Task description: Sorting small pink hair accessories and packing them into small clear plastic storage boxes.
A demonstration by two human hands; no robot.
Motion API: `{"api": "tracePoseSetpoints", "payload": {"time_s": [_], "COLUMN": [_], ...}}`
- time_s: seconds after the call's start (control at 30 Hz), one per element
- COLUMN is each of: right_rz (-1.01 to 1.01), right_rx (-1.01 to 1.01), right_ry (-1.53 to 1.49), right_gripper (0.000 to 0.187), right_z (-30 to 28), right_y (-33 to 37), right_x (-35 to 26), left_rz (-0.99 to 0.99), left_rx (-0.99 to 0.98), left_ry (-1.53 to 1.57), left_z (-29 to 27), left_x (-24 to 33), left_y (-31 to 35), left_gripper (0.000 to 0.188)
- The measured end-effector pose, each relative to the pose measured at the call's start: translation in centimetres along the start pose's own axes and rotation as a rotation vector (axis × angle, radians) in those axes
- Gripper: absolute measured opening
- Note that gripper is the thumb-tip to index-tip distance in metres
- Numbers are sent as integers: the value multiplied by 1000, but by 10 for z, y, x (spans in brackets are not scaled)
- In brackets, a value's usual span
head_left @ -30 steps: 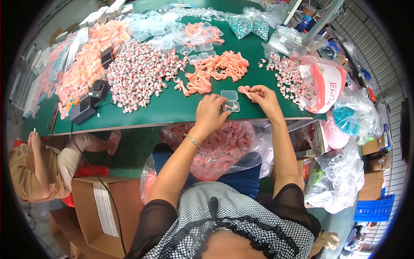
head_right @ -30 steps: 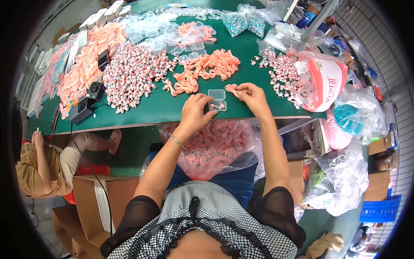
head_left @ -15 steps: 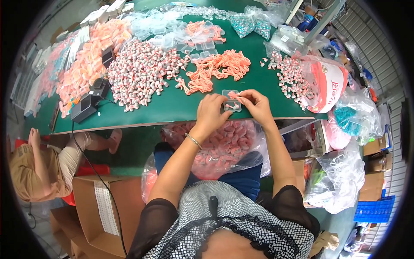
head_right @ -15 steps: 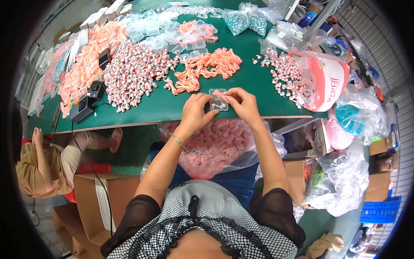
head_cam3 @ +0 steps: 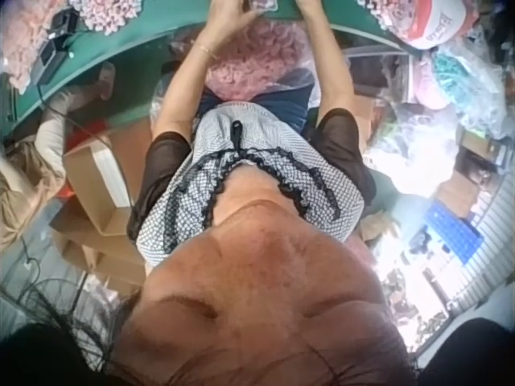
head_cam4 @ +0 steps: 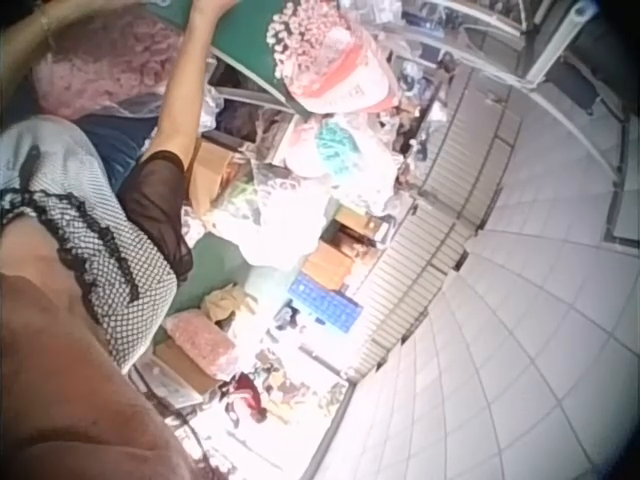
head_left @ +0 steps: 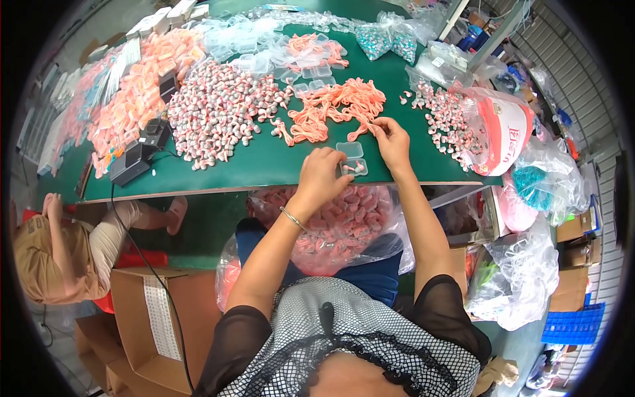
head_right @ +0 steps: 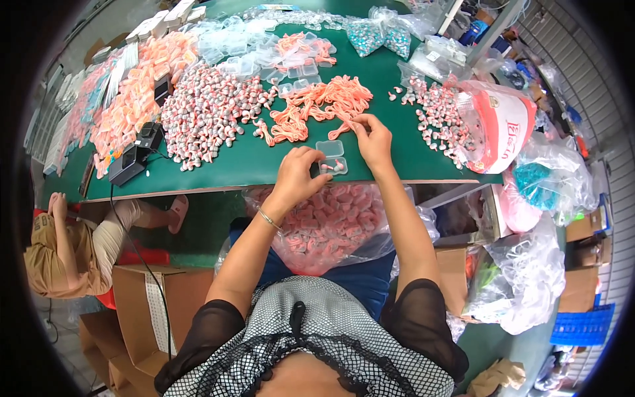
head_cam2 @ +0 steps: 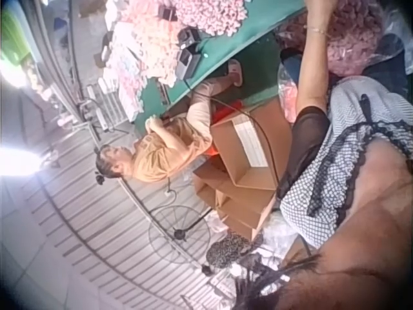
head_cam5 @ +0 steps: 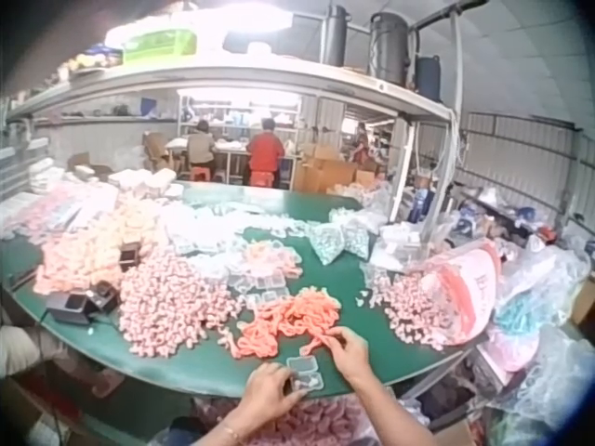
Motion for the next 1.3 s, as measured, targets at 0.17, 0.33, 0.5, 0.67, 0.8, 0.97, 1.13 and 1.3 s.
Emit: {"api": "tracePoseSetpoints", "payload": {"time_s": [0.17, 0.33, 0.5, 0.67, 0.8, 0.97, 1.13, 1.3], "right_rz": [117, -37, -242, -297, -357, -359, -174, -343], "right_rx": [-277, -356, -481, -555, -598, -658, -579, -562], "right_ry": [-263, -21, 145, 149, 140, 149, 86, 269], "right_gripper": [11, 12, 11, 14, 19, 21, 18, 15], "right_z": [25, 23, 37, 41, 40, 45, 44, 41], "right_y": [35, 48, 49, 52, 54, 56, 56, 58], "right_x": [-17, -40, -59, -67, -73, -73, -65, -73], "left_rz": [14, -57, -146, -67, -34, -1, 11, 9], "left_rx": [24, -37, -67, -12, -27, 53, 17, 33], "left_ry": [30, 50, 101, 45, 0, 58, 16, 24], "left_z": [-6, -4, -7, -7, -3, -13, -6, -10], "left_x": [-6, -8, -7, -5, -5, 1, -4, -1], "left_y": [5, 0, -1, 2, 2, 2, 5, 5], "left_gripper": [35, 44, 56, 57, 55, 48, 46, 44]}}
Point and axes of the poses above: each hand's wrist, its own y-axis away from the middle knuckle, its own z-axis out of the palm, x = y × z, the point moved 10 cm from there along -y, towards the middle knuckle, and after that the axes turned 13 degrees about -y, right-handed, at the moved point
